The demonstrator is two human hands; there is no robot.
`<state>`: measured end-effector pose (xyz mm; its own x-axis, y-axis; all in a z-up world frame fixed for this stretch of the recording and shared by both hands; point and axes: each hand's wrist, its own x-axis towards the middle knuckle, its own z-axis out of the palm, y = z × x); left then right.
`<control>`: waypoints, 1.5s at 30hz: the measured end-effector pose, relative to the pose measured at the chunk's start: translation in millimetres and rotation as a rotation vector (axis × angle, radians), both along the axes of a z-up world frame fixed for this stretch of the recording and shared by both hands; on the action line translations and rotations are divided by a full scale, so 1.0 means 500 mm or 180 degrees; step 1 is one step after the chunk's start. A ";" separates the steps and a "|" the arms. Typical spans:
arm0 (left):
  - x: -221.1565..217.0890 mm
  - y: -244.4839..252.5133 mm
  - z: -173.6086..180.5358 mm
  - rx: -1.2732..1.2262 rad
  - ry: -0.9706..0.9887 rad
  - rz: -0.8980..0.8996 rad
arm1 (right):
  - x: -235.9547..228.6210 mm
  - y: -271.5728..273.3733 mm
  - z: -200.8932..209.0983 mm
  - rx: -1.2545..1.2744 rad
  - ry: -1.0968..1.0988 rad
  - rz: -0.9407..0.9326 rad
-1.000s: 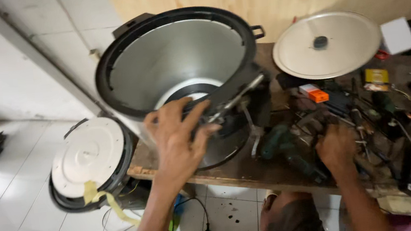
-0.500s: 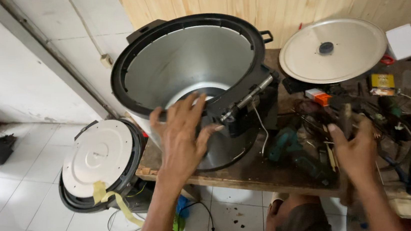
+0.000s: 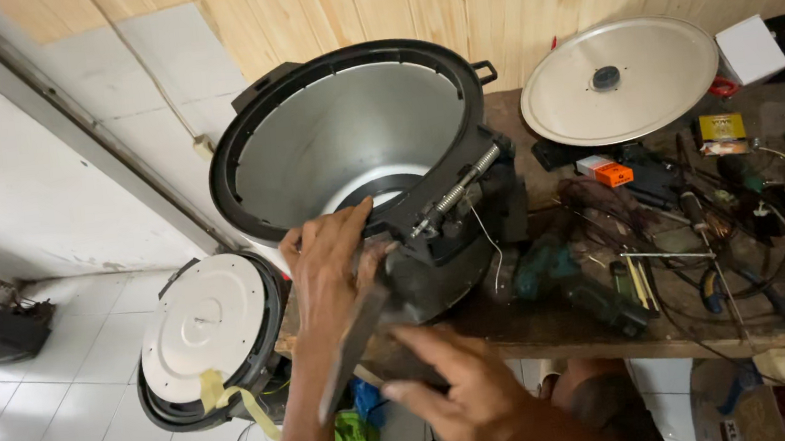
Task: The person disassembles a rice cooker, removing the lid and internal components. They manipulate a black plastic part with a spring mechanism, using a hammer to tap it into place on the cooker body.
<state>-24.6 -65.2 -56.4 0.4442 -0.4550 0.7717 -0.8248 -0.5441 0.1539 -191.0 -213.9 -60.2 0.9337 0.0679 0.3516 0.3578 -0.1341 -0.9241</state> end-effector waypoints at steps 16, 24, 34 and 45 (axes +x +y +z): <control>-0.005 0.001 -0.015 -0.0296 0.0289 -0.0175 | 0.033 -0.001 -0.037 -0.0404 -0.0231 -0.0555; 0.005 0.008 -0.019 -0.0270 0.0207 -0.0433 | 0.040 -0.003 -0.020 -0.0304 -0.0504 -0.0650; 0.018 0.006 -0.026 -0.0165 0.0346 -0.0407 | 0.047 0.001 -0.022 -0.0375 -0.0059 -0.1075; 0.019 0.005 -0.026 -0.0116 0.0374 -0.0597 | 0.025 0.007 0.023 0.0296 0.0174 -0.0816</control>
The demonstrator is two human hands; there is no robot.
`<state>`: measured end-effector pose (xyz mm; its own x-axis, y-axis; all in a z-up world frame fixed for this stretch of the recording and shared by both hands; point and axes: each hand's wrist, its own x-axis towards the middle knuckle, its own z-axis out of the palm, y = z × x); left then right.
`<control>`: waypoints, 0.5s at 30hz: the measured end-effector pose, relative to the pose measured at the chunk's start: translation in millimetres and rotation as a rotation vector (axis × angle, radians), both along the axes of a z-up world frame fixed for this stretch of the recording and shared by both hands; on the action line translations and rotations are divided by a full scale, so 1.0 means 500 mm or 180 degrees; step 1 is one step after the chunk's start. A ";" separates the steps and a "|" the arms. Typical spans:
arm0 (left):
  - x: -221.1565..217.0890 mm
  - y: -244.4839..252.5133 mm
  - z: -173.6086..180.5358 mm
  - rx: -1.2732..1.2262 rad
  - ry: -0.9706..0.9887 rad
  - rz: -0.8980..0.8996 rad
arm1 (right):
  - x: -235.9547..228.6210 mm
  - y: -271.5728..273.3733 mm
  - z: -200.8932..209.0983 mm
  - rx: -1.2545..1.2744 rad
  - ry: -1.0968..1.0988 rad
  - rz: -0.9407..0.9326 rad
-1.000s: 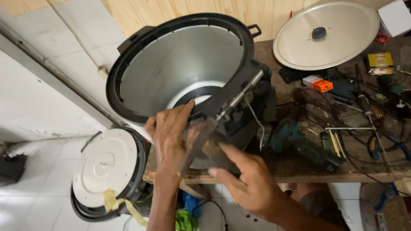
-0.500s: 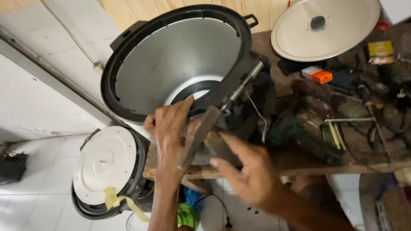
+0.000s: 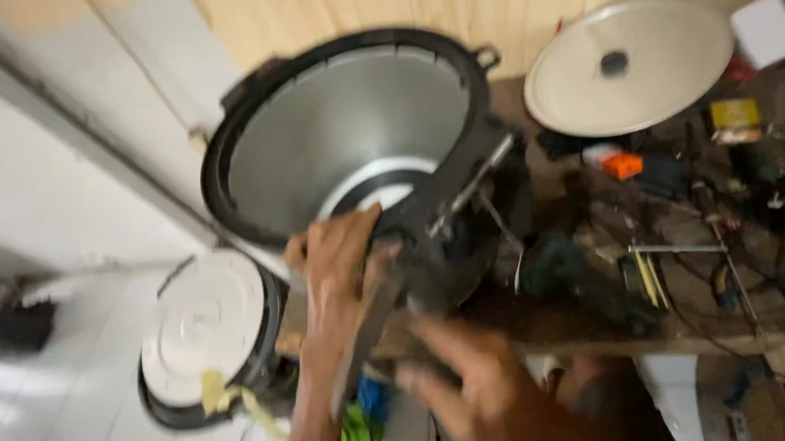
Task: The person disassembles a rice cooker, removing the lid and internal components. They manipulate a black plastic part with a spring mechanism, using a hammer to tap it into place on the cooker body.
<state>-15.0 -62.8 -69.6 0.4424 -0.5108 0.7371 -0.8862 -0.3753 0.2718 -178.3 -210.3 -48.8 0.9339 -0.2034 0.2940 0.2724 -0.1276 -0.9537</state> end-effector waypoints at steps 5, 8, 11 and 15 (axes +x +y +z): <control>0.004 0.000 -0.012 -0.0010 -0.0145 -0.0051 | -0.014 -0.009 0.038 -0.0477 -0.0617 0.0122; -0.034 0.002 0.007 -0.0150 -0.0193 0.0068 | -0.038 0.010 0.084 0.0142 0.0199 0.0114; -0.021 -0.001 0.007 -0.0087 -0.0197 0.0059 | -0.003 -0.030 -0.025 -0.0639 -0.0258 -0.0038; -0.044 0.003 0.014 -0.0053 0.0065 -0.0001 | -0.008 -0.009 -0.041 -0.0745 -0.0305 -0.0209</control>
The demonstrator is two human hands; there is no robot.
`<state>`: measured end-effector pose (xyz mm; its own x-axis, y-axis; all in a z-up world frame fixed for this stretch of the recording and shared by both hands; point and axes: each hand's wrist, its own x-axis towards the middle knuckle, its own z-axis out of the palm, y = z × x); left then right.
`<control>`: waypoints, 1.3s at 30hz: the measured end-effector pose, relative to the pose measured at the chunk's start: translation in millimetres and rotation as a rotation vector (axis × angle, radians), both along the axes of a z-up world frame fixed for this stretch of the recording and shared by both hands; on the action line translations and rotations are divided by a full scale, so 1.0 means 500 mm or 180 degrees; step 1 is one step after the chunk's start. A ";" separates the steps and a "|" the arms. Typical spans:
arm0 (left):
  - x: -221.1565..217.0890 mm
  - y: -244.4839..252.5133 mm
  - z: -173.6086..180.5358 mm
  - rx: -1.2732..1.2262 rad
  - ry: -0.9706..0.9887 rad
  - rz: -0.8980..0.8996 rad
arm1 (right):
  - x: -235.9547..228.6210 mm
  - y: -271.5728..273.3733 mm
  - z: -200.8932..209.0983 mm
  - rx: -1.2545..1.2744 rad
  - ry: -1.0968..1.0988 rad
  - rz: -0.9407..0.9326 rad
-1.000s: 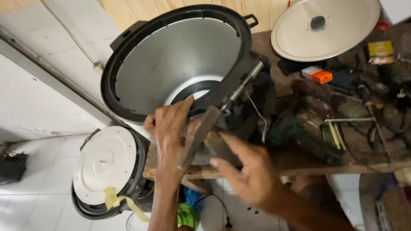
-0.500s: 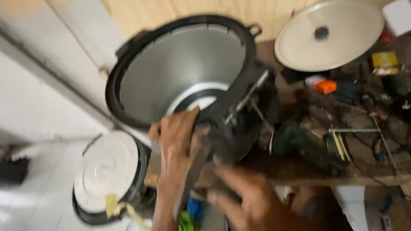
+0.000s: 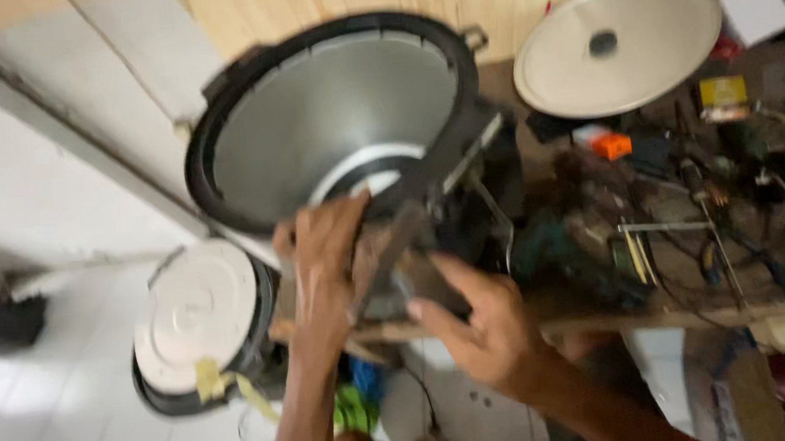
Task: The person disassembles a rice cooker, removing the lid and internal components. They manipulate a black plastic part with a spring mechanism, using a hammer to tap it into place on the cooker body.
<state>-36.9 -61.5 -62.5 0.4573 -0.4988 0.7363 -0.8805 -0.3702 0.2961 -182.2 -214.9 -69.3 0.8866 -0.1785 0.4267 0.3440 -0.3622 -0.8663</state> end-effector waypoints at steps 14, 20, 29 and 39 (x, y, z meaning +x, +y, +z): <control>0.052 -0.009 -0.008 0.0072 -0.0250 -0.0179 | -0.023 0.005 0.131 0.0543 0.0404 0.0329; 0.023 -0.002 -0.005 0.0174 -0.0044 0.0041 | -0.030 0.009 0.133 0.0744 0.0190 0.0446; 0.037 0.011 -0.011 0.0259 -0.0334 0.0444 | -0.073 -0.127 -0.004 0.0248 0.1802 -0.1193; 0.104 0.173 -0.004 0.0300 -0.0058 0.0592 | 0.049 -0.541 -0.353 -0.1796 0.1418 -0.2059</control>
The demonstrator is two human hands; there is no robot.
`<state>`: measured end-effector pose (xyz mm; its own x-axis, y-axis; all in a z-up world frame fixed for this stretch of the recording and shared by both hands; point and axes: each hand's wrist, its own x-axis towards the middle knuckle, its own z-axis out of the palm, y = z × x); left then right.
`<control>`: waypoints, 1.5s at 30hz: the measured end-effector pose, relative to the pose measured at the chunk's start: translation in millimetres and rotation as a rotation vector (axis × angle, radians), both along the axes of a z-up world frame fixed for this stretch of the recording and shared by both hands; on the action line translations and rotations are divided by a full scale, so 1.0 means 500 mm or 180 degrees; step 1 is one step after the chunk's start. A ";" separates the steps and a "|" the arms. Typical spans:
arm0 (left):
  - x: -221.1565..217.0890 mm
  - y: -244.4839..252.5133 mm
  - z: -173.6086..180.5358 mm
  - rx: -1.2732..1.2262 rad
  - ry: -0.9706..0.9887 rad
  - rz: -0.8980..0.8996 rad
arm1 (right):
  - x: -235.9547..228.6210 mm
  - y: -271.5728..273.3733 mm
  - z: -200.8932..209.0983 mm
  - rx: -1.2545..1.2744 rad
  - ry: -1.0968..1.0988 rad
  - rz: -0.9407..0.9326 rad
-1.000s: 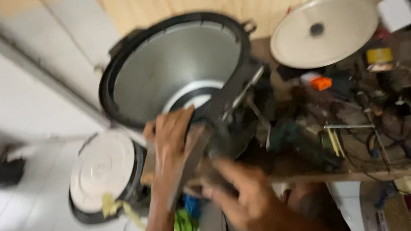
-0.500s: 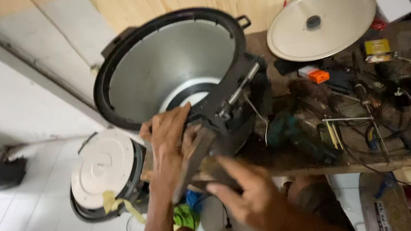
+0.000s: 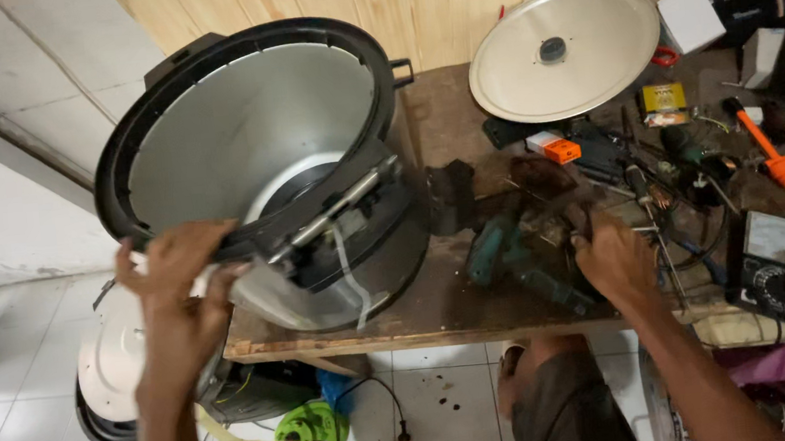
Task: The person disassembles a rice cooker, removing the lid and internal components. They manipulate a black plastic part with a spring mechanism, using a hammer to tap it into place on the cooker body.
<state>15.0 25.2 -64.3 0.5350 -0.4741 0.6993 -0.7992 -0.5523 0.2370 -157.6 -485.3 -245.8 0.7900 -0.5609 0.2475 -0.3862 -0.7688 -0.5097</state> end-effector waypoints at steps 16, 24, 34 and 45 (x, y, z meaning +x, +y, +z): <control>-0.176 -0.149 0.042 -0.0921 -0.0122 0.0481 | 0.318 0.162 -0.034 -0.1378 0.1313 0.1282; -0.145 -0.152 0.000 -0.1724 0.0417 0.0184 | 0.322 0.153 -0.053 -0.2066 0.0492 0.1116; -0.149 -0.153 0.003 -0.1977 0.0393 0.0106 | 0.243 -0.029 0.124 0.0748 -0.1665 0.0259; -0.187 -0.132 0.087 -0.2277 0.1446 -0.0524 | 0.117 0.277 0.579 0.1766 -0.0913 0.1613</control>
